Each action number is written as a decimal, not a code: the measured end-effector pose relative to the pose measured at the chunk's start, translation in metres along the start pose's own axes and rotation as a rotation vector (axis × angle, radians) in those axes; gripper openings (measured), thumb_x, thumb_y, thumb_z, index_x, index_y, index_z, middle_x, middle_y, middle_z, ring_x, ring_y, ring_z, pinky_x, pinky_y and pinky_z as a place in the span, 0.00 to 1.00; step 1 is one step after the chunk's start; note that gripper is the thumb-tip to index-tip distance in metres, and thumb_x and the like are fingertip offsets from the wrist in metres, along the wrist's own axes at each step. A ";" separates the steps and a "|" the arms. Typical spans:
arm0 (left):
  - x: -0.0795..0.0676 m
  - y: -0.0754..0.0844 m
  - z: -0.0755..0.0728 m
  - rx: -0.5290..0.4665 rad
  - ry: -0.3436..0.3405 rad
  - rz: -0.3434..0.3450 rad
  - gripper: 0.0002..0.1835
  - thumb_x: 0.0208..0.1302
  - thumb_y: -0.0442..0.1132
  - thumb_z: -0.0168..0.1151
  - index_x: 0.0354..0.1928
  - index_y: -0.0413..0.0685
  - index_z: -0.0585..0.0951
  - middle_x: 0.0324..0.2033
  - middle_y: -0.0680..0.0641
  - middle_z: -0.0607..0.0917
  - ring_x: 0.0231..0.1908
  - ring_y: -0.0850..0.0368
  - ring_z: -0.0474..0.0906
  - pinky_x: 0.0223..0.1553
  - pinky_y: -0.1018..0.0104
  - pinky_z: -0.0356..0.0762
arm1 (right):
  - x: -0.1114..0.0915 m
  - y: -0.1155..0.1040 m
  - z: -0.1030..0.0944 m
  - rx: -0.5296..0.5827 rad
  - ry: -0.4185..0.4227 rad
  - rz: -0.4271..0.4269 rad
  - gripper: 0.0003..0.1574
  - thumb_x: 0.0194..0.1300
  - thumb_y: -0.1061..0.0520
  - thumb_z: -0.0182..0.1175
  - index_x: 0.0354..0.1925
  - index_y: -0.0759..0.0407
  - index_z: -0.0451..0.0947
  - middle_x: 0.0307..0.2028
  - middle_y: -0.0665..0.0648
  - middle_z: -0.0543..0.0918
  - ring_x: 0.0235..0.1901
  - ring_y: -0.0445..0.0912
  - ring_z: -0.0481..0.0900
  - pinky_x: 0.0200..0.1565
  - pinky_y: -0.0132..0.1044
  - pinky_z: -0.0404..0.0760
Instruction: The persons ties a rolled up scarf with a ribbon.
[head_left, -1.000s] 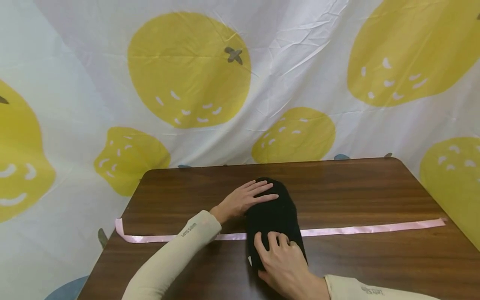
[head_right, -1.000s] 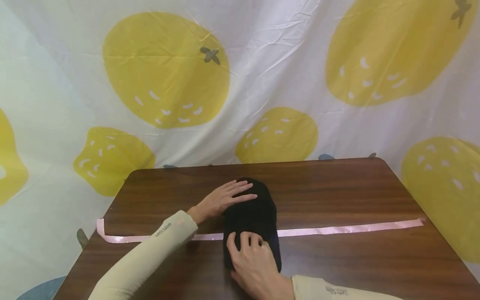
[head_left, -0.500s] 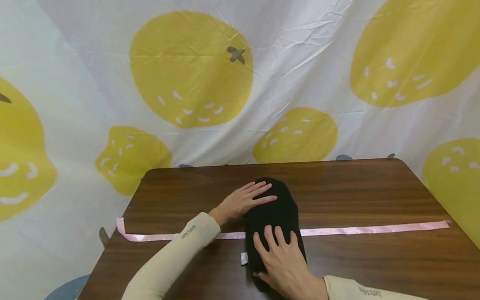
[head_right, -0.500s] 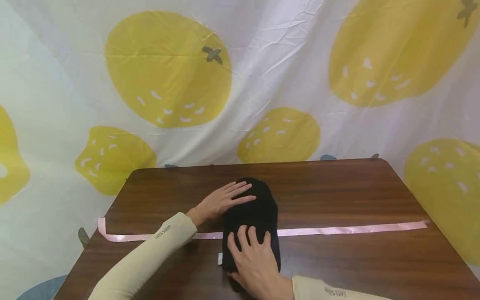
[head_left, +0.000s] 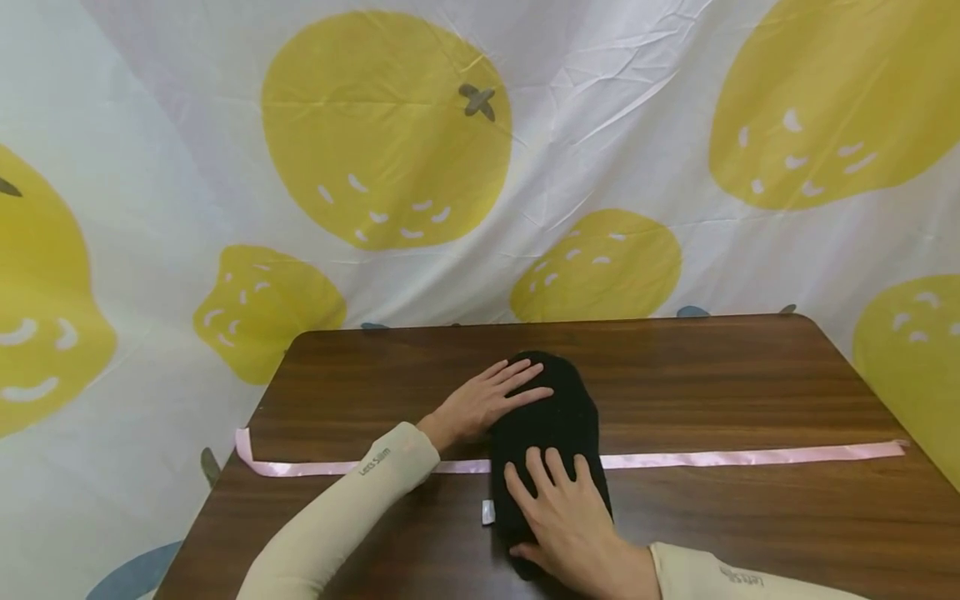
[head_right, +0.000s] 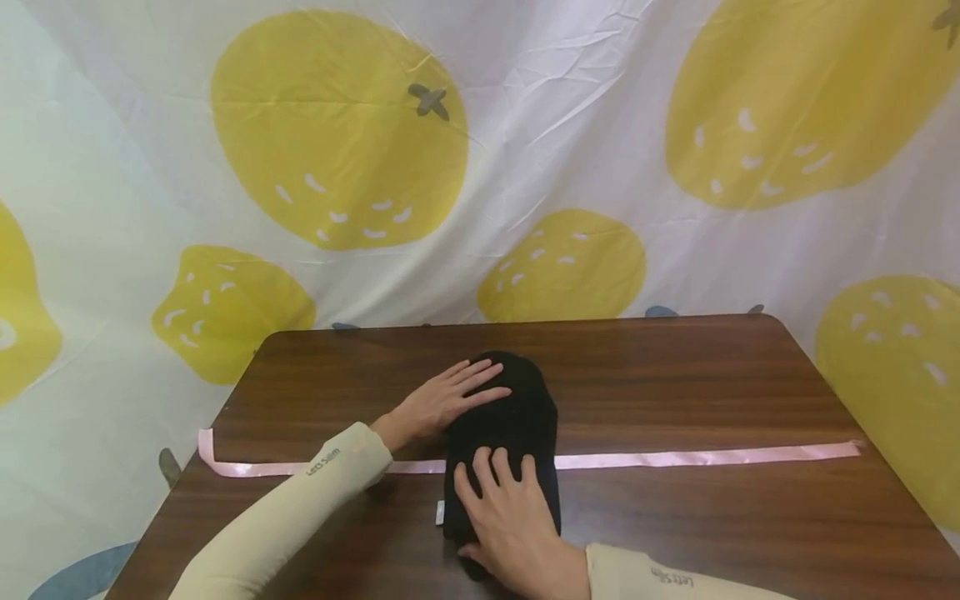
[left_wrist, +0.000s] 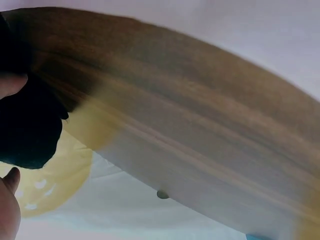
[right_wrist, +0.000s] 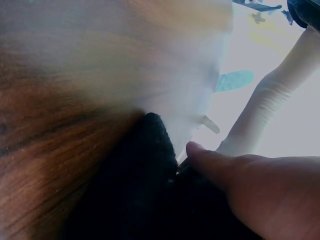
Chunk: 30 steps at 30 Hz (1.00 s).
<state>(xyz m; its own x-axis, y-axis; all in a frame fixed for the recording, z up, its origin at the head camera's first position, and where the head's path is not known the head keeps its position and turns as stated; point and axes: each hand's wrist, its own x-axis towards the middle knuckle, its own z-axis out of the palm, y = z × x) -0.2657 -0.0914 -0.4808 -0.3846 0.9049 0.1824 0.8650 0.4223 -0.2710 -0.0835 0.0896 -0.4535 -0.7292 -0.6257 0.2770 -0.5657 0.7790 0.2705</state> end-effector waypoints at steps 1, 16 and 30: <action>0.000 0.000 0.000 0.006 -0.004 -0.002 0.44 0.64 0.58 0.64 0.77 0.58 0.56 0.77 0.44 0.51 0.76 0.48 0.47 0.74 0.51 0.47 | 0.000 0.001 -0.001 0.005 -0.004 -0.005 0.61 0.43 0.17 0.65 0.65 0.51 0.71 0.57 0.64 0.71 0.53 0.59 0.69 0.48 0.59 0.73; -0.006 0.000 -0.011 0.053 -0.062 -0.046 0.52 0.56 0.61 0.70 0.78 0.60 0.53 0.77 0.44 0.51 0.76 0.50 0.50 0.74 0.51 0.48 | 0.003 0.016 -0.006 0.195 0.031 -0.023 0.50 0.58 0.18 0.51 0.63 0.48 0.74 0.57 0.61 0.74 0.53 0.57 0.71 0.50 0.60 0.71; -0.023 -0.005 -0.015 0.032 -0.020 -0.082 0.47 0.61 0.49 0.68 0.77 0.57 0.53 0.75 0.43 0.58 0.73 0.47 0.58 0.72 0.51 0.55 | 0.006 0.037 -0.006 0.191 0.111 -0.010 0.50 0.60 0.17 0.46 0.63 0.49 0.75 0.57 0.61 0.74 0.54 0.56 0.72 0.51 0.59 0.72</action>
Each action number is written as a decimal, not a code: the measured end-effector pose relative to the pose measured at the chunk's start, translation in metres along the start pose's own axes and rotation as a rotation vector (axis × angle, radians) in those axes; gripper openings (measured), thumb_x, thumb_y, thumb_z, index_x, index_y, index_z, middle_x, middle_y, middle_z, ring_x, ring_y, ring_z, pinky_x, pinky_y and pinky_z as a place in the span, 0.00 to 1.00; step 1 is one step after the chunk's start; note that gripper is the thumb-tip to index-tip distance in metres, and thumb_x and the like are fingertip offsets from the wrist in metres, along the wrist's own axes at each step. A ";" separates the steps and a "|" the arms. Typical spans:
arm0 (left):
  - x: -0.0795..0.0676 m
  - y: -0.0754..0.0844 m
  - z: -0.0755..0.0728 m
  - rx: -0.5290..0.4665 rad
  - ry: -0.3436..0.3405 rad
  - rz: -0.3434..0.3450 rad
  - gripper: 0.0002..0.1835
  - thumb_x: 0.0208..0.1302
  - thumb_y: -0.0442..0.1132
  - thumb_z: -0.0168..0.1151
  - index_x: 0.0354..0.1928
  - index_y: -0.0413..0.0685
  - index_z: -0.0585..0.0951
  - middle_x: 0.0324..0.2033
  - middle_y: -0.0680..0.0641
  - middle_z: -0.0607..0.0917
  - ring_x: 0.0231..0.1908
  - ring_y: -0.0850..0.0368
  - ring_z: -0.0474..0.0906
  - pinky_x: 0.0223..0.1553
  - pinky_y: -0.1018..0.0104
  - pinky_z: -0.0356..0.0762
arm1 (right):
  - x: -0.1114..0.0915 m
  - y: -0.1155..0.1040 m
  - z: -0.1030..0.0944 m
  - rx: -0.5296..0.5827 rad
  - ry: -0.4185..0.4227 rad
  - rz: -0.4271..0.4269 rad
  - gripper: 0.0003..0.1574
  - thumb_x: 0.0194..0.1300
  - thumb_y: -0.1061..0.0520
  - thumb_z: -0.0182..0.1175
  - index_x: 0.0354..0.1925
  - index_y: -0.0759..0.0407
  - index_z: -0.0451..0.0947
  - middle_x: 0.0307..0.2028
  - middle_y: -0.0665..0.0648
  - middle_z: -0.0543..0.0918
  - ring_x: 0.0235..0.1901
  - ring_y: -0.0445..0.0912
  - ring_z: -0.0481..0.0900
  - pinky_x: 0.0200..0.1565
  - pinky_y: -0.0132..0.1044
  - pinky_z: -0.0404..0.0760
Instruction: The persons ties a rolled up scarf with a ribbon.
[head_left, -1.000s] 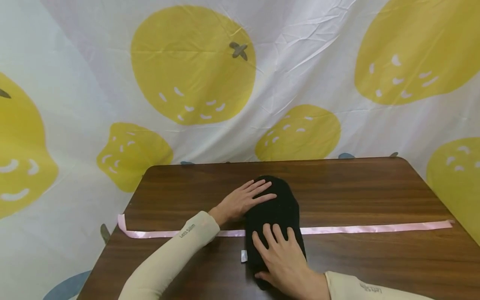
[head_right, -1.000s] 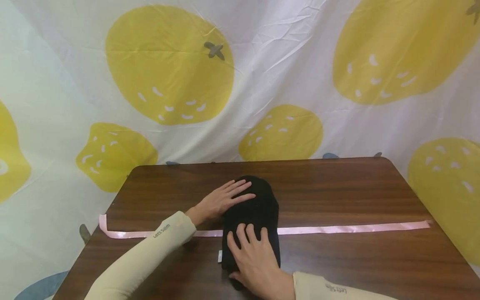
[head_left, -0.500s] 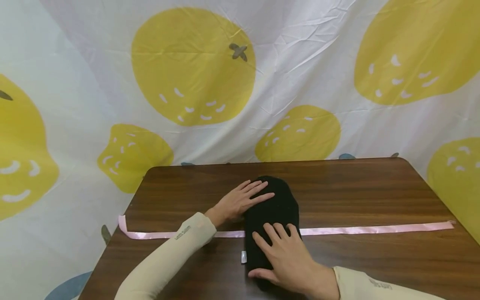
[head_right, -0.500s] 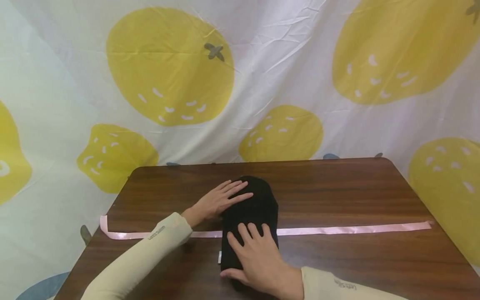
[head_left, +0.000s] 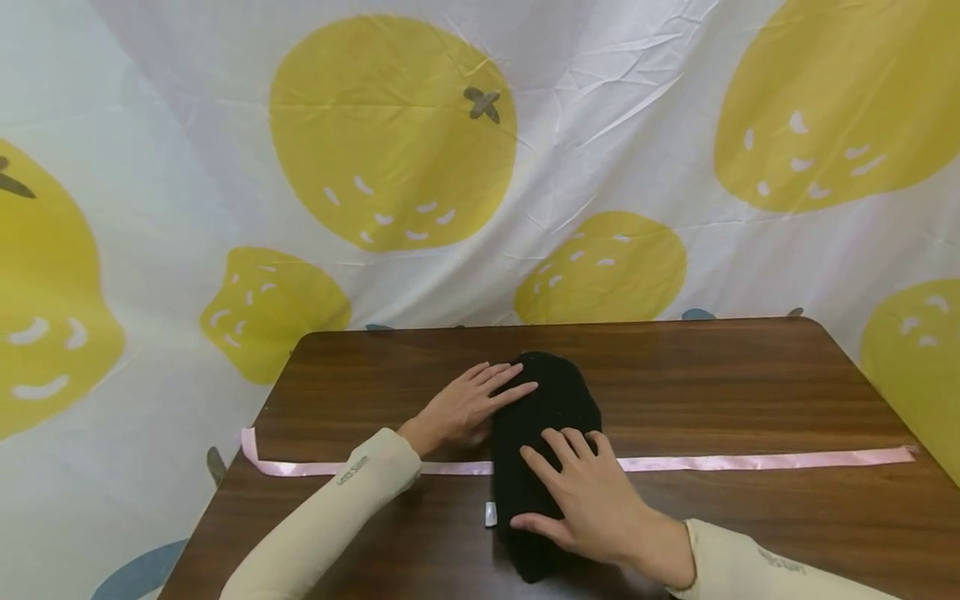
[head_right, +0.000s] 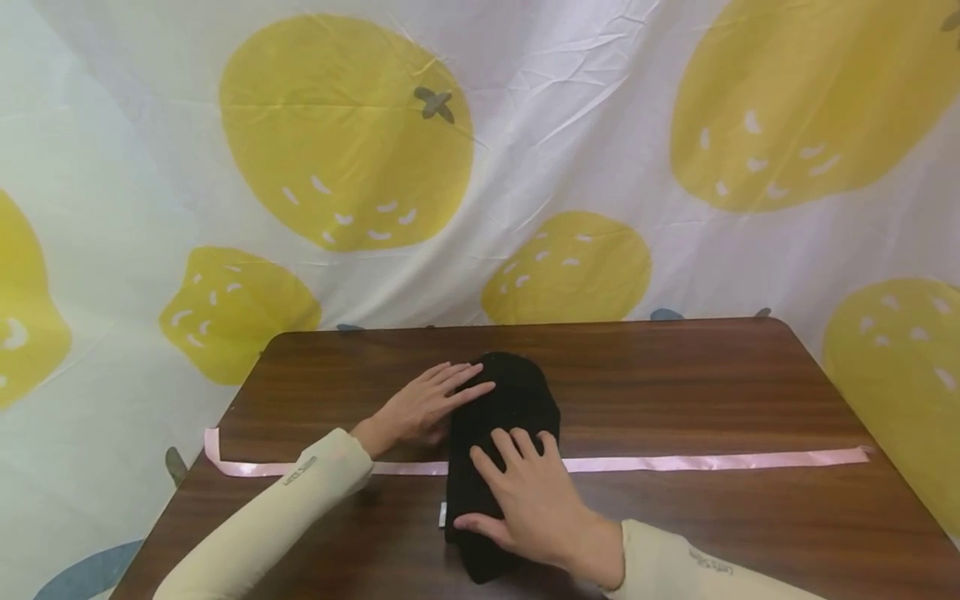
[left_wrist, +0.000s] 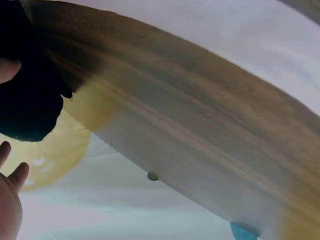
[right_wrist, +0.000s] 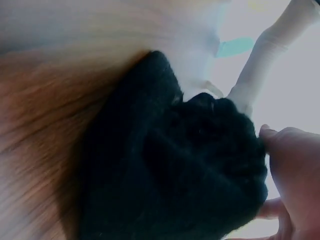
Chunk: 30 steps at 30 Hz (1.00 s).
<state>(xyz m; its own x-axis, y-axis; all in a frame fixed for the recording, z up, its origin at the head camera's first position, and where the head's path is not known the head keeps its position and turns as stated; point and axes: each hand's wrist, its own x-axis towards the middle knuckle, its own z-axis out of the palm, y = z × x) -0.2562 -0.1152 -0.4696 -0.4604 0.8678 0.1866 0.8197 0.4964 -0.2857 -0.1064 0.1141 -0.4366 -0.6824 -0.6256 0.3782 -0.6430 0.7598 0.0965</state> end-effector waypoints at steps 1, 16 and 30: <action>-0.001 -0.001 0.000 -0.001 0.013 -0.001 0.46 0.61 0.47 0.68 0.77 0.56 0.54 0.74 0.43 0.60 0.72 0.47 0.60 0.71 0.51 0.57 | 0.000 0.002 0.000 0.008 0.001 0.003 0.50 0.60 0.17 0.46 0.63 0.49 0.75 0.57 0.61 0.74 0.54 0.56 0.72 0.51 0.60 0.72; -0.024 -0.006 -0.001 -0.203 0.219 -0.069 0.33 0.63 0.39 0.66 0.70 0.46 0.68 0.55 0.44 0.80 0.55 0.51 0.77 0.54 0.57 0.78 | -0.002 0.021 -0.010 0.262 -0.033 0.106 0.44 0.65 0.26 0.54 0.67 0.50 0.70 0.59 0.58 0.73 0.58 0.53 0.71 0.55 0.57 0.70; -0.044 -0.012 -0.016 -0.387 0.246 -0.260 0.28 0.62 0.38 0.68 0.64 0.45 0.74 0.55 0.46 0.81 0.55 0.50 0.79 0.55 0.56 0.77 | 0.001 0.065 -0.003 0.434 0.159 0.230 0.22 0.71 0.50 0.59 0.58 0.60 0.76 0.49 0.58 0.79 0.45 0.50 0.76 0.48 0.54 0.73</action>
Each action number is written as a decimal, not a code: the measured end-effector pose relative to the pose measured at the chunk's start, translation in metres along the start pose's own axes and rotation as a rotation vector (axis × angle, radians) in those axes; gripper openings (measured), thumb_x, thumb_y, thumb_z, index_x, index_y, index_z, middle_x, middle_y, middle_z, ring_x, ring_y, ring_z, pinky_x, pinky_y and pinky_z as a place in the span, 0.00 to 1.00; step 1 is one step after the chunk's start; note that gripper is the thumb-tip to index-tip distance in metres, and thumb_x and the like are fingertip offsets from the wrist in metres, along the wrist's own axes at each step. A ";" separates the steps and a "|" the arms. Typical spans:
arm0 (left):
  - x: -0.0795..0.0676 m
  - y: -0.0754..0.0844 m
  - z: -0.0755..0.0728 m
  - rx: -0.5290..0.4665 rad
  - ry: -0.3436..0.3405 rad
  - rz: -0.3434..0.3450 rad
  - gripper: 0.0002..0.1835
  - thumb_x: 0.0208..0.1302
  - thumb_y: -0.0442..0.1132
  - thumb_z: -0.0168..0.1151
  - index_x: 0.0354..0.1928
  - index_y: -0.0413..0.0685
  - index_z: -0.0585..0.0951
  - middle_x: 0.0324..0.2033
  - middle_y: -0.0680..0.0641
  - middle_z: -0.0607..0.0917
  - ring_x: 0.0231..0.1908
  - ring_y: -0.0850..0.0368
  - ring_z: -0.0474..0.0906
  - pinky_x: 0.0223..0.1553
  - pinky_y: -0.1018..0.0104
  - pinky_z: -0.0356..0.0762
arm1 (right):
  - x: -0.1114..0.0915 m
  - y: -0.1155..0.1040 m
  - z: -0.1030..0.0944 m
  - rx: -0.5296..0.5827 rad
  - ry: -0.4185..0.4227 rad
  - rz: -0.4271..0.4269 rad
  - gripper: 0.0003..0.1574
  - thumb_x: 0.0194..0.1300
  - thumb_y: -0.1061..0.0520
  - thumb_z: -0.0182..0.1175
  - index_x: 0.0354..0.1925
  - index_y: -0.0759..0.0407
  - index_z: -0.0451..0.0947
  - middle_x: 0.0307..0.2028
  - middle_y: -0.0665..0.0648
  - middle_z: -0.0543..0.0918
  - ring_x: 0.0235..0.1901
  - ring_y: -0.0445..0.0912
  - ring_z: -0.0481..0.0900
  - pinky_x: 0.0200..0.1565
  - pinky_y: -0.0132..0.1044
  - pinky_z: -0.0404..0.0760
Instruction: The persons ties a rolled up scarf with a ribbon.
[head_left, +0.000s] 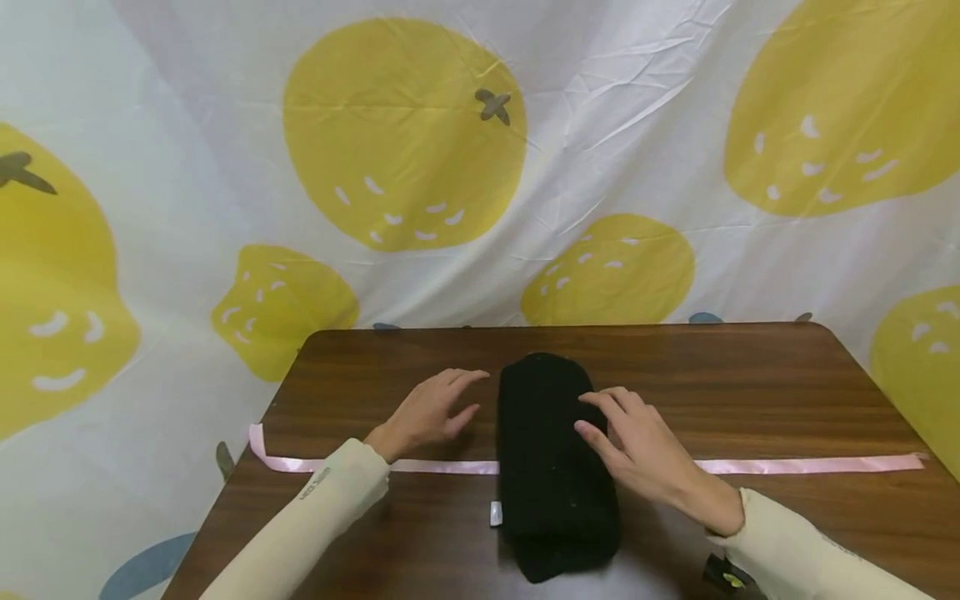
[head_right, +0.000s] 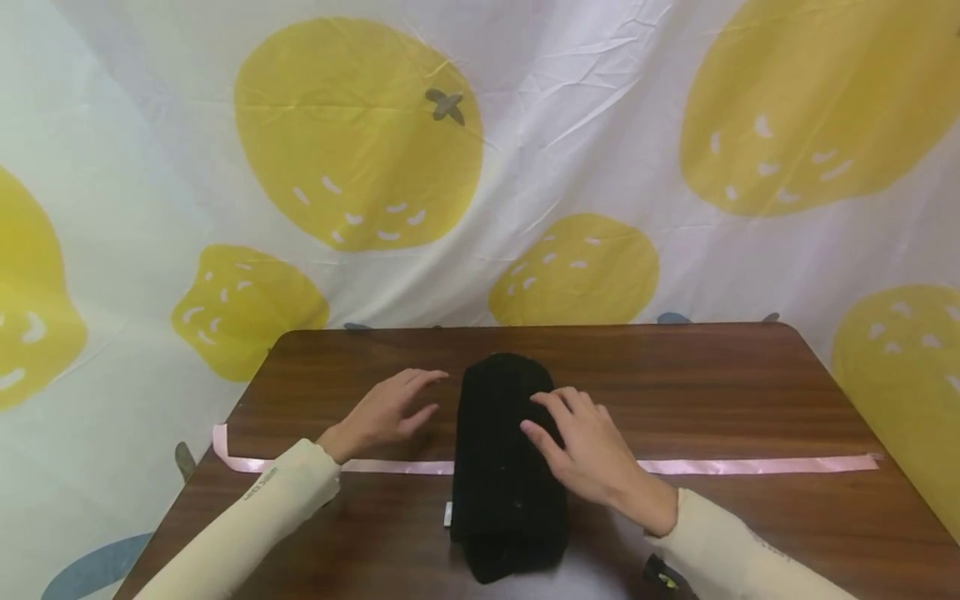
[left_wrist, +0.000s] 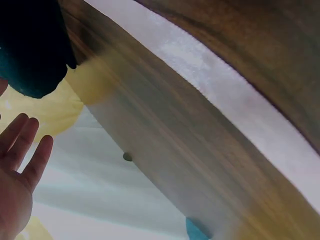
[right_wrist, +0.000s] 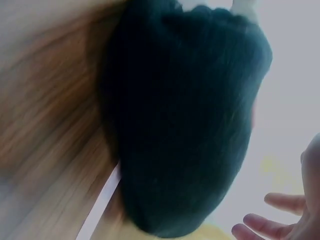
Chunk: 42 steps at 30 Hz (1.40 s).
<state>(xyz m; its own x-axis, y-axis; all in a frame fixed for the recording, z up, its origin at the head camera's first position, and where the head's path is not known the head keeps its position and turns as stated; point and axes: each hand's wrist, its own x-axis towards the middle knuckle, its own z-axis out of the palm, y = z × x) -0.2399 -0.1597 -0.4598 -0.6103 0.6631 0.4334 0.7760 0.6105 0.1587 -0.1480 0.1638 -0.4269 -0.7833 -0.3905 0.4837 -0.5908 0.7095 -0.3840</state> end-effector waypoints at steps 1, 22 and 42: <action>-0.001 0.000 -0.001 -0.010 0.000 -0.011 0.28 0.62 0.38 0.68 0.64 0.45 0.74 0.55 0.46 0.81 0.56 0.50 0.78 0.56 0.55 0.77 | 0.000 0.004 -0.001 0.006 0.013 0.001 0.21 0.71 0.52 0.59 0.57 0.61 0.76 0.48 0.59 0.79 0.44 0.51 0.76 0.47 0.54 0.73; -0.027 0.001 0.004 -0.437 -0.222 -0.241 0.23 0.68 0.42 0.64 0.62 0.43 0.74 0.48 0.47 0.83 0.46 0.56 0.79 0.50 0.58 0.79 | -0.004 0.082 0.000 0.249 -0.196 0.156 0.18 0.63 0.64 0.66 0.51 0.64 0.76 0.35 0.53 0.81 0.34 0.43 0.78 0.36 0.36 0.81; -0.035 0.005 0.022 -0.452 -0.337 -0.240 0.15 0.60 0.43 0.72 0.44 0.47 0.81 0.36 0.51 0.81 0.39 0.58 0.76 0.44 0.65 0.76 | -0.011 0.099 0.015 0.352 -0.510 0.146 0.17 0.56 0.52 0.73 0.40 0.57 0.79 0.29 0.51 0.74 0.30 0.40 0.69 0.31 0.32 0.68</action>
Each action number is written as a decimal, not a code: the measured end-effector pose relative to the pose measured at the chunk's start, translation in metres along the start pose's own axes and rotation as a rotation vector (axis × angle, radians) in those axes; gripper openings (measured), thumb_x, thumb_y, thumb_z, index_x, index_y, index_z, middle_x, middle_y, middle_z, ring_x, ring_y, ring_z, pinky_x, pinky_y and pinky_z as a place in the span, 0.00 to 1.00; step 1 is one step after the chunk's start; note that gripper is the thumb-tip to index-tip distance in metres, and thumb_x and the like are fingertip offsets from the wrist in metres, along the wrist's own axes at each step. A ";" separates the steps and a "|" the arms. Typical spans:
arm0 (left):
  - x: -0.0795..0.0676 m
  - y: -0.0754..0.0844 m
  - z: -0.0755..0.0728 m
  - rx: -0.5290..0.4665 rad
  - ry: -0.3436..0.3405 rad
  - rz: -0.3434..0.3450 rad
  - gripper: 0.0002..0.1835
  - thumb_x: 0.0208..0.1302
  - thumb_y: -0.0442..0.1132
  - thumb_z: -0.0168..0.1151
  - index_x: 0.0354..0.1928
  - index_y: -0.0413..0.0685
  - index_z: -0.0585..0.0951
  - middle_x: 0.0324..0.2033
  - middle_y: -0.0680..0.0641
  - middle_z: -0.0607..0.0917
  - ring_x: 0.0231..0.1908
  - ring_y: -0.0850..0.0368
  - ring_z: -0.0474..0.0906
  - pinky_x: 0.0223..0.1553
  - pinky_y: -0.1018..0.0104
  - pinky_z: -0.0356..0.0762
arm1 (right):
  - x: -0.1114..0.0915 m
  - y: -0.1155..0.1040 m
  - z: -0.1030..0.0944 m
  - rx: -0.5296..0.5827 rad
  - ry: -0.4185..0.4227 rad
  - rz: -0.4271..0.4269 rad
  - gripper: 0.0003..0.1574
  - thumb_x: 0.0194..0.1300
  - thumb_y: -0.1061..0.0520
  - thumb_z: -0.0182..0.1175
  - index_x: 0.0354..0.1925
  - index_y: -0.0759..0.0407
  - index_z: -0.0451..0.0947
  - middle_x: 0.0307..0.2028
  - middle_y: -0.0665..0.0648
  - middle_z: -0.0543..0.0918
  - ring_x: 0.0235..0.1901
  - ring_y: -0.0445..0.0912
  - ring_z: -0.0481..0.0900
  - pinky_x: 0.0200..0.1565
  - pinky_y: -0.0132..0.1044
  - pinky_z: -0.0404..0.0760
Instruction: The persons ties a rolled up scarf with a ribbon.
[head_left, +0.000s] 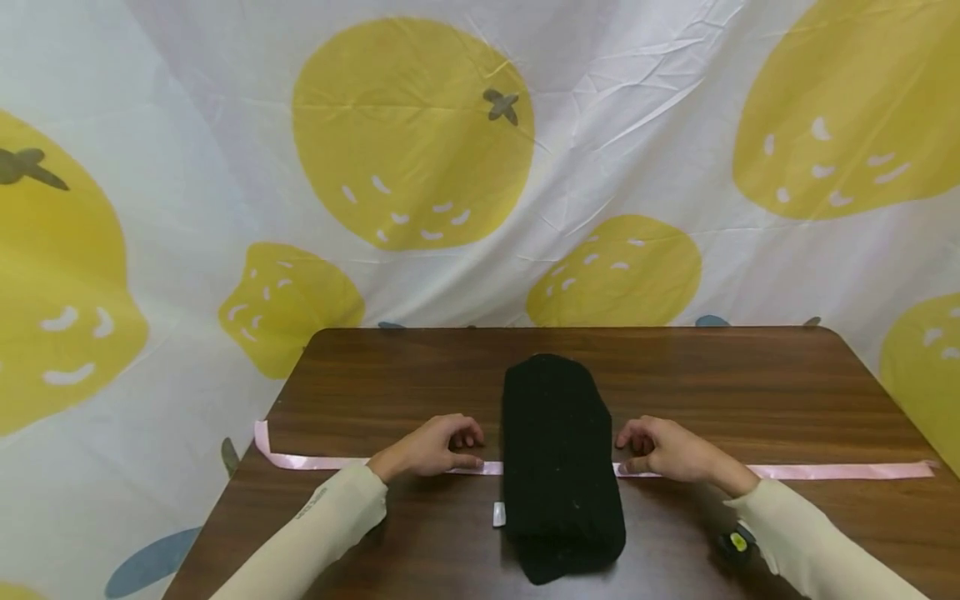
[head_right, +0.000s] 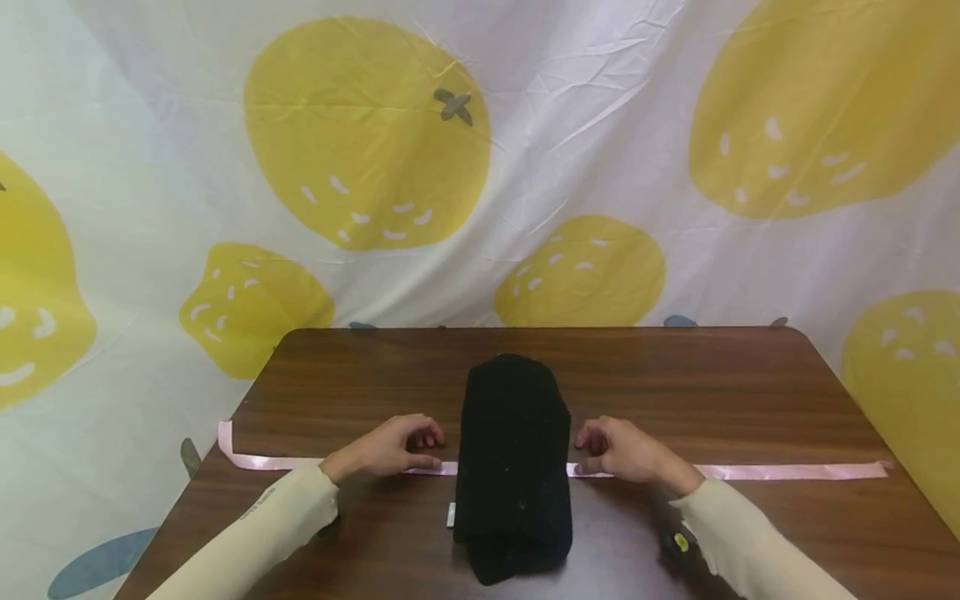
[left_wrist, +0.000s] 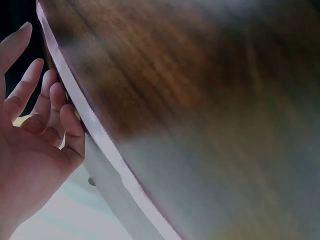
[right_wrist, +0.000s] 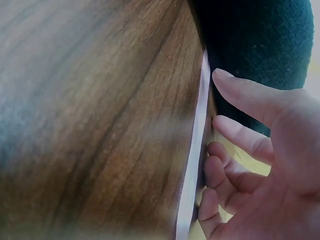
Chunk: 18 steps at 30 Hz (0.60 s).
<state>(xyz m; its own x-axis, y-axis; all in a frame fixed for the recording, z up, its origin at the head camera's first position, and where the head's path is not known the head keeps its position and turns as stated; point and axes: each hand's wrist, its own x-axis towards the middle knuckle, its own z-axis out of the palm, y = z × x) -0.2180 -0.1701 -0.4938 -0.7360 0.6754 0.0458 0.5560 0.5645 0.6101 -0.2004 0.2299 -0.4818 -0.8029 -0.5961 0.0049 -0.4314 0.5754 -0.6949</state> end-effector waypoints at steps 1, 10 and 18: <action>0.000 0.000 0.000 0.004 -0.004 -0.008 0.15 0.59 0.44 0.72 0.44 0.48 0.81 0.36 0.52 0.80 0.39 0.59 0.76 0.43 0.65 0.75 | 0.000 0.000 0.000 0.000 -0.001 0.000 0.18 0.56 0.52 0.74 0.40 0.56 0.79 0.29 0.51 0.74 0.30 0.41 0.69 0.32 0.32 0.68; 0.002 0.000 -0.001 0.017 -0.028 -0.058 0.15 0.56 0.47 0.75 0.42 0.52 0.82 0.35 0.55 0.78 0.38 0.61 0.73 0.43 0.67 0.73 | 0.002 0.002 0.003 -0.017 0.020 0.003 0.19 0.52 0.53 0.77 0.36 0.56 0.77 0.27 0.51 0.73 0.29 0.42 0.69 0.31 0.32 0.68; 0.002 0.001 0.002 0.024 0.001 -0.027 0.12 0.57 0.42 0.74 0.40 0.48 0.82 0.33 0.52 0.78 0.37 0.58 0.74 0.42 0.67 0.73 | 0.001 0.000 0.003 -0.029 0.028 0.023 0.15 0.53 0.57 0.75 0.35 0.56 0.78 0.27 0.51 0.74 0.28 0.40 0.69 0.31 0.32 0.69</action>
<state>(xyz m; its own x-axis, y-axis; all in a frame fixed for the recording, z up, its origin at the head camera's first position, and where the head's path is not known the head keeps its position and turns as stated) -0.2182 -0.1674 -0.4946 -0.7514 0.6591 0.0299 0.5445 0.5939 0.5922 -0.2001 0.2276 -0.4844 -0.8241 -0.5664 0.0097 -0.4237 0.6051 -0.6740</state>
